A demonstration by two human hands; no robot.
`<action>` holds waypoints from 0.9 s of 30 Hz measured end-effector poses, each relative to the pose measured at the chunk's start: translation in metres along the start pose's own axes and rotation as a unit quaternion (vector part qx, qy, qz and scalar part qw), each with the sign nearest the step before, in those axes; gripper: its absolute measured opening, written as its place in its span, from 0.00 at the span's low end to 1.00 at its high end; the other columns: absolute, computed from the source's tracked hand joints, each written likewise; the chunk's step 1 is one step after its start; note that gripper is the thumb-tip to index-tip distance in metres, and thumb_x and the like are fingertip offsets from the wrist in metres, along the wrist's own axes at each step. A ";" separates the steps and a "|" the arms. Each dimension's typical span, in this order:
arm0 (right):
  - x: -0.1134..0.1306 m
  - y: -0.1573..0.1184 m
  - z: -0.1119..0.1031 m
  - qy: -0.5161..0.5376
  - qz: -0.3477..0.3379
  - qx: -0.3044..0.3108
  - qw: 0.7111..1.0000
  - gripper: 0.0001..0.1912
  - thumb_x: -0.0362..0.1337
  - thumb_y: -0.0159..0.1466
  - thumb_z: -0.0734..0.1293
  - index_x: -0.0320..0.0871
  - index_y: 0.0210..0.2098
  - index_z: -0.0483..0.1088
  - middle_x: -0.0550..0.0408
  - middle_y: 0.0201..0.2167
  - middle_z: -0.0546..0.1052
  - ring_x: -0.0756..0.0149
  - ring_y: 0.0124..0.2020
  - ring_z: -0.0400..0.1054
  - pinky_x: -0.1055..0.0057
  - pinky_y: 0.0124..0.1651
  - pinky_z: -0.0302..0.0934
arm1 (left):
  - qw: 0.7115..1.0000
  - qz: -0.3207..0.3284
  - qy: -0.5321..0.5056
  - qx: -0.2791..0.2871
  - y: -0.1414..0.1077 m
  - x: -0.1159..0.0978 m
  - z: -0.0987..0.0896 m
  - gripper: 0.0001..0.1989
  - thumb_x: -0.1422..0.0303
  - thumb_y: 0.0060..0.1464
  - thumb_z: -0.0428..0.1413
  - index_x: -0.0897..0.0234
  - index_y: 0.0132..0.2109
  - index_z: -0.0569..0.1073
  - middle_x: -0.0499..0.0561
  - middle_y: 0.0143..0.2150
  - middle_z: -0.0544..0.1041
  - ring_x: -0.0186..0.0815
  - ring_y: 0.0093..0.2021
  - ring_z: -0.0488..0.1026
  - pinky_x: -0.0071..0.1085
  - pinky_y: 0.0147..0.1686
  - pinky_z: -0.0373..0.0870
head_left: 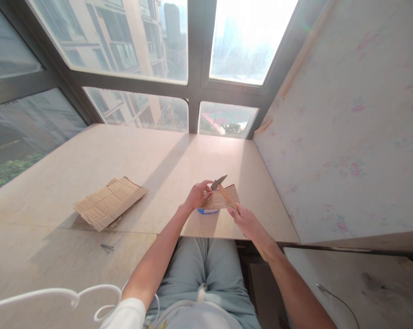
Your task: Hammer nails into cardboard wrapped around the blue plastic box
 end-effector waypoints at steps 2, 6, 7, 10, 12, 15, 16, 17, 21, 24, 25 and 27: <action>0.000 -0.001 0.000 0.005 0.000 -0.004 1.000 0.16 0.47 0.68 0.54 0.44 0.29 0.61 0.57 0.22 0.69 0.66 0.24 0.62 0.72 0.28 0.50 | 1.000 0.001 0.003 -0.002 0.000 0.002 0.001 0.18 0.70 0.53 0.58 0.60 0.52 0.70 0.48 0.34 0.80 0.35 0.37 0.78 0.31 0.41 0.71; 0.003 -0.002 -0.001 -0.017 -0.010 -0.011 1.000 0.15 0.45 0.69 0.55 0.44 0.30 0.62 0.55 0.24 0.71 0.66 0.26 0.64 0.72 0.29 0.48 | 1.000 -0.006 0.019 -0.001 0.002 0.005 0.004 0.20 0.70 0.52 0.59 0.60 0.53 0.69 0.47 0.34 0.81 0.36 0.37 0.78 0.32 0.43 0.72; 0.003 -0.002 0.000 -0.030 -0.010 -0.007 0.999 0.14 0.44 0.69 0.55 0.44 0.31 0.62 0.54 0.25 0.72 0.65 0.27 0.64 0.72 0.29 0.48 | 1.000 -0.008 0.021 0.000 0.002 0.005 0.004 0.20 0.70 0.52 0.59 0.60 0.53 0.69 0.47 0.34 0.81 0.36 0.37 0.78 0.32 0.42 0.72; 0.001 0.000 0.002 -0.057 0.000 0.002 0.998 0.13 0.42 0.69 0.56 0.44 0.31 0.61 0.53 0.26 0.72 0.65 0.28 0.64 0.72 0.29 0.47 | 1.000 -0.009 0.019 0.000 0.002 0.004 0.003 0.19 0.70 0.53 0.59 0.61 0.53 0.70 0.48 0.34 0.80 0.35 0.36 0.78 0.31 0.41 0.72; 0.000 0.001 0.001 -0.058 0.006 -0.002 0.998 0.13 0.43 0.69 0.56 0.44 0.31 0.61 0.53 0.25 0.72 0.65 0.28 0.64 0.72 0.30 0.47 | 1.000 -0.003 0.011 -0.003 0.001 0.002 0.003 0.19 0.71 0.52 0.58 0.61 0.52 0.70 0.47 0.33 0.80 0.35 0.36 0.78 0.30 0.40 0.72; 0.000 0.000 0.000 -0.041 -0.007 -0.009 0.999 0.14 0.44 0.69 0.55 0.44 0.31 0.62 0.53 0.26 0.72 0.65 0.28 0.64 0.72 0.30 0.48 | 1.000 0.000 0.013 -0.002 0.002 0.001 0.003 0.19 0.74 0.51 0.58 0.60 0.52 0.71 0.46 0.32 0.80 0.34 0.35 0.77 0.29 0.40 0.71; 0.000 -0.001 0.000 -0.036 -0.012 -0.010 0.999 0.14 0.44 0.69 0.55 0.43 0.31 0.62 0.53 0.26 0.73 0.65 0.28 0.64 0.72 0.30 0.49 | 1.000 -0.003 0.019 -0.001 0.002 0.000 0.004 0.19 0.74 0.51 0.58 0.59 0.51 0.71 0.46 0.32 0.79 0.34 0.35 0.77 0.29 0.40 0.71; 0.001 -0.002 -0.001 -0.031 -0.017 -0.012 0.999 0.15 0.44 0.69 0.55 0.43 0.32 0.63 0.53 0.26 0.73 0.65 0.28 0.64 0.72 0.30 0.49 | 1.000 -0.006 0.027 -0.001 0.002 0.000 0.004 0.18 0.75 0.51 0.58 0.59 0.51 0.71 0.46 0.32 0.79 0.34 0.35 0.77 0.30 0.40 0.71; 0.003 -0.005 -0.005 -0.024 -0.024 -0.018 0.999 0.16 0.46 0.68 0.55 0.44 0.31 0.63 0.54 0.25 0.72 0.65 0.27 0.64 0.71 0.30 0.49 | 0.999 -0.020 0.051 0.001 0.003 -0.003 0.003 0.19 0.75 0.51 0.57 0.60 0.51 0.71 0.46 0.33 0.79 0.34 0.36 0.77 0.31 0.41 0.71; 0.003 -0.006 -0.007 -0.023 -0.020 -0.019 0.999 0.17 0.47 0.68 0.55 0.44 0.29 0.62 0.55 0.23 0.71 0.65 0.26 0.64 0.72 0.28 0.50 | 0.998 -0.023 0.061 0.010 0.003 -0.004 0.004 0.22 0.77 0.49 0.57 0.60 0.52 0.70 0.47 0.35 0.80 0.35 0.37 0.76 0.32 0.42 0.72; 0.002 -0.007 -0.008 -0.022 -0.017 -0.019 0.999 0.17 0.47 0.68 0.55 0.44 0.29 0.63 0.56 0.22 0.70 0.65 0.26 0.64 0.72 0.28 0.50 | 0.998 -0.022 0.063 0.013 0.003 -0.004 0.004 0.22 0.77 0.49 0.57 0.61 0.53 0.70 0.47 0.36 0.80 0.35 0.37 0.76 0.32 0.43 0.72; 0.001 -0.007 -0.009 -0.018 -0.011 -0.018 1.000 0.17 0.48 0.68 0.54 0.44 0.30 0.63 0.57 0.21 0.69 0.65 0.24 0.64 0.71 0.28 0.50 | 0.997 -0.019 0.067 0.018 0.003 -0.004 0.005 0.22 0.77 0.50 0.57 0.61 0.53 0.69 0.48 0.37 0.80 0.35 0.38 0.76 0.33 0.44 0.72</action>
Point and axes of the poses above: each hand's wrist, its own y-axis towards the middle knuckle, its own z-axis out of the palm, x = y × z, the point moved 5 cm from there along y, towards the middle knuckle
